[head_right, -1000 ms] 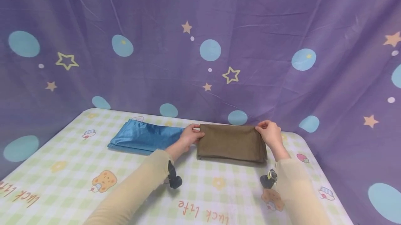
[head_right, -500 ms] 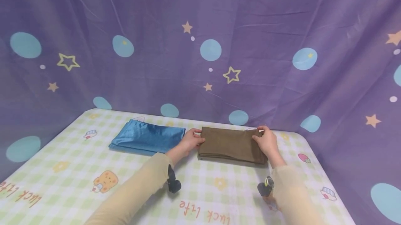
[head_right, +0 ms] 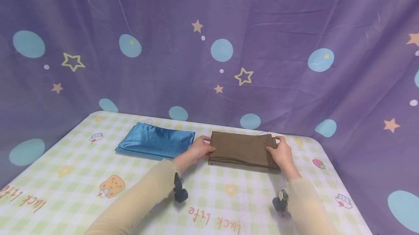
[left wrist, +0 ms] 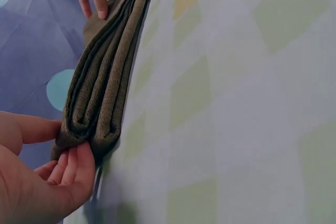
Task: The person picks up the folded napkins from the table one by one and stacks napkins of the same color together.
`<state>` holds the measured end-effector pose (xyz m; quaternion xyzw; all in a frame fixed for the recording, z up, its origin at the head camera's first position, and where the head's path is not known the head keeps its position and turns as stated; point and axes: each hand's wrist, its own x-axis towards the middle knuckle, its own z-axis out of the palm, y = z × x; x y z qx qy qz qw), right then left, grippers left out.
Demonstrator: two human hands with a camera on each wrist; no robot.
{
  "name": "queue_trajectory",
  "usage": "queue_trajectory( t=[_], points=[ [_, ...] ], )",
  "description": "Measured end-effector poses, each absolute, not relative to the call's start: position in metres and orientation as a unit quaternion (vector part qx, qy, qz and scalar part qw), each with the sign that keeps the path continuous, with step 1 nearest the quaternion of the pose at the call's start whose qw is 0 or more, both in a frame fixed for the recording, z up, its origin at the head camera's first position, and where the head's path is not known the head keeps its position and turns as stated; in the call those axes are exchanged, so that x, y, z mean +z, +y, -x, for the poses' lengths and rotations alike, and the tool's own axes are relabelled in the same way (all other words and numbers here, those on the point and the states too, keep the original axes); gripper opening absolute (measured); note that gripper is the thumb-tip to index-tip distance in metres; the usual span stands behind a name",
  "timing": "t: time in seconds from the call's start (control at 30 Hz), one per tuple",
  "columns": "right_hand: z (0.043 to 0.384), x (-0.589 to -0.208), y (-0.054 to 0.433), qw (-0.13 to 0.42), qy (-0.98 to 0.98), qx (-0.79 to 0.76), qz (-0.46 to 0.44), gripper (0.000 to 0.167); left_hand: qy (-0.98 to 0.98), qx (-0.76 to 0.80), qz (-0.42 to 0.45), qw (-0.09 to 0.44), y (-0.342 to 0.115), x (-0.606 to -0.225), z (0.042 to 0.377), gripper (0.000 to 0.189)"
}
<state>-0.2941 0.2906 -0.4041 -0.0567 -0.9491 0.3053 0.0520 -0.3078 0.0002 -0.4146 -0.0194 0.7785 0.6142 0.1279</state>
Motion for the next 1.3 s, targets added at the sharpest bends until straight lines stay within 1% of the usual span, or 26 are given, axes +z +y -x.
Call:
queue_trajectory(
  t=[0.2, 0.37, 0.7, 0.97, 1.3],
  points=[
    [0.292, -0.404, 0.294, 0.053, -0.955, 0.288, 0.051, 0.054, 0.768, 0.625, 0.032, 0.138, 0.003, -0.411, 0.306, 0.045],
    [0.293, -0.405, 0.296, 0.051, -0.957, 0.284, 0.043, 0.048, 0.769, 0.624, 0.029, 0.136, 0.002, -0.41, 0.305, 0.046],
    [0.292, -0.414, 0.296, 0.043, -0.959, 0.273, 0.058, 0.051, 0.801, 0.582, 0.026, 0.134, 0.0, -0.417, 0.3, 0.045],
    [0.29, -0.418, 0.294, 0.052, -0.967, 0.243, 0.052, 0.051, 0.815, 0.568, -0.02, 0.114, 0.003, -0.418, 0.298, 0.056],
    [0.29, -0.419, 0.292, 0.045, -0.965, 0.248, 0.066, 0.049, 0.813, 0.566, -0.008, 0.134, 0.0, -0.419, 0.299, 0.052]
  ],
)
